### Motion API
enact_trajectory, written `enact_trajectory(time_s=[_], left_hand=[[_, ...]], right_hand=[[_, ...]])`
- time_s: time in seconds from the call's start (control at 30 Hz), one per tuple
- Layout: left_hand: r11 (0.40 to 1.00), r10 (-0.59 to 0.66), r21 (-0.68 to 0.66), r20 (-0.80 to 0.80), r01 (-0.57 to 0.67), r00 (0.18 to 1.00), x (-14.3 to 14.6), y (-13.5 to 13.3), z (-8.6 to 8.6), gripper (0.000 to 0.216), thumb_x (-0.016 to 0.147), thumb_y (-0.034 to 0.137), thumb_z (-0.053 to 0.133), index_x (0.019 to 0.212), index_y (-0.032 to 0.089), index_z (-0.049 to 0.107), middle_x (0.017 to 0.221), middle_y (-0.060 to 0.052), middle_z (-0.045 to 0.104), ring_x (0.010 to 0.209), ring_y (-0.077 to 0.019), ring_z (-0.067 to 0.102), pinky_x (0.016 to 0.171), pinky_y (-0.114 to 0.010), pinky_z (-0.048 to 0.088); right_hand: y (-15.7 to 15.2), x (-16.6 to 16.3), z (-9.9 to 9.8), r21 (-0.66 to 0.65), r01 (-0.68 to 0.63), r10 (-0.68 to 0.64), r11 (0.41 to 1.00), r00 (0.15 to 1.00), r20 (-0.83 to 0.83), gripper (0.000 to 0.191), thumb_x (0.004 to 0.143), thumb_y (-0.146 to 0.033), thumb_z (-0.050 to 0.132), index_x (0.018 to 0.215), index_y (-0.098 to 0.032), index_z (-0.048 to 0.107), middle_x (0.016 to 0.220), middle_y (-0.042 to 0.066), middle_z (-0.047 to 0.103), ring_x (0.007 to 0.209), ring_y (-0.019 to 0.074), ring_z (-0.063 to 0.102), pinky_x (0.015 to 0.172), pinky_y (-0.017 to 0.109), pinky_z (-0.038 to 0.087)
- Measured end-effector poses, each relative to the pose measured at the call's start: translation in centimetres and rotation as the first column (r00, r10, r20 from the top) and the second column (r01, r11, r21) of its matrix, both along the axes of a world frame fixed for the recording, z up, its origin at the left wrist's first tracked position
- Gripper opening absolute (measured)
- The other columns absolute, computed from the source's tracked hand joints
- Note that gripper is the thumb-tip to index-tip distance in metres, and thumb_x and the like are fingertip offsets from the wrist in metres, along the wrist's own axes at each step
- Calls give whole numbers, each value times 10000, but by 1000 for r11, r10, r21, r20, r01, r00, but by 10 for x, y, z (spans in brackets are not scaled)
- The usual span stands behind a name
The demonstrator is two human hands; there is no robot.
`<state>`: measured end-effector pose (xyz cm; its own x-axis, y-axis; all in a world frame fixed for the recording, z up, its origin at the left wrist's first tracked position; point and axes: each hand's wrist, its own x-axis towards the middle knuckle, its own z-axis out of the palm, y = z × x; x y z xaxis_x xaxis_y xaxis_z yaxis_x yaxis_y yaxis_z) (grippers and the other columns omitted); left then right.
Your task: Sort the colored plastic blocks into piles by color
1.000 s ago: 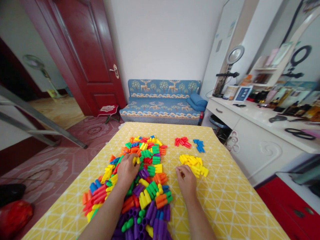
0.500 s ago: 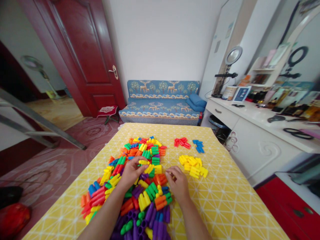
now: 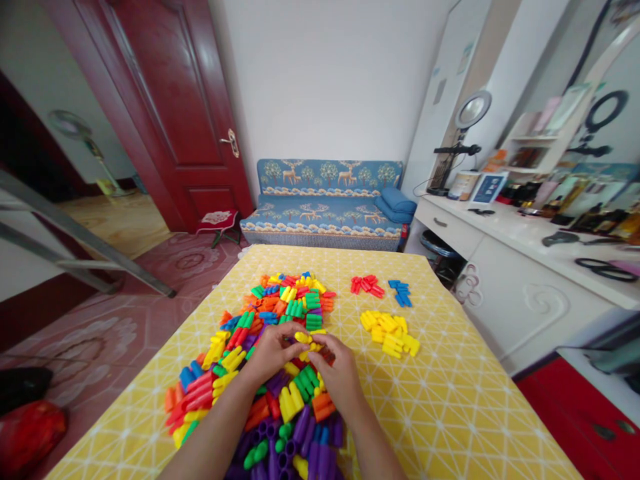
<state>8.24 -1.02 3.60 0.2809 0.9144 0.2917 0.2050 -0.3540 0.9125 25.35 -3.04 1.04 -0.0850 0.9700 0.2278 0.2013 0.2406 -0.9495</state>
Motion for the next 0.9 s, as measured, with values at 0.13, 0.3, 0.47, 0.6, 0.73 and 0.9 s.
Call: enact_trajectory(time_s=[0.13,0.3,0.47,0.6,0.73,0.9], left_hand=[[990,126,86,-175,-113,976,0,2,-2,142,814,292,634,811,157,674,667,-11,655,611,-149,602,585,-235,471],[904,382,322,-305,-283,872,-7,10,-11,324,806,128,567,1114,189,648,1059,-77,702,961,-222,646,866,-338,495],[860,473,383,-357,-336,805,-12,14,-14,256,832,185,569,1068,180,667,1010,-80,707,961,-231,641,879,-367,499],[866,475,375,-409,-331,779,-11,13,-13,231,832,211,584,1041,193,681,993,-70,712,953,-232,640,874,-368,495],[888,440,355,-473,-293,763,-10,11,-9,208,827,212,598,1009,216,700,982,-58,713,959,-232,627,866,-354,486],[903,405,348,-498,-251,767,-9,10,-6,213,822,210,606,1011,235,699,1006,-46,705,977,-224,610,879,-340,464]], right_hand=[[3,4,-4,-21,97,-97,995,995,-11,290,764,-373,647,980,-183,676,857,59,708,746,199,651,686,311,529],[16,45,-11,59,363,-366,930,930,47,357,783,-475,589,939,-164,674,814,74,703,702,199,635,659,313,512],[29,103,-26,177,627,-646,759,758,90,416,758,-510,571,932,-147,678,865,107,699,734,213,629,685,330,499],[32,131,-37,128,765,-757,631,644,-114,465,740,-454,600,1070,-127,622,915,109,668,755,195,621,701,329,505],[36,143,-45,-31,811,-792,585,562,-238,514,677,-394,666,1107,-125,577,855,62,634,666,161,608,665,331,512],[40,152,-58,-11,801,-790,599,588,-173,448,677,-383,656,1037,-121,614,876,76,643,739,185,605,725,360,500]])
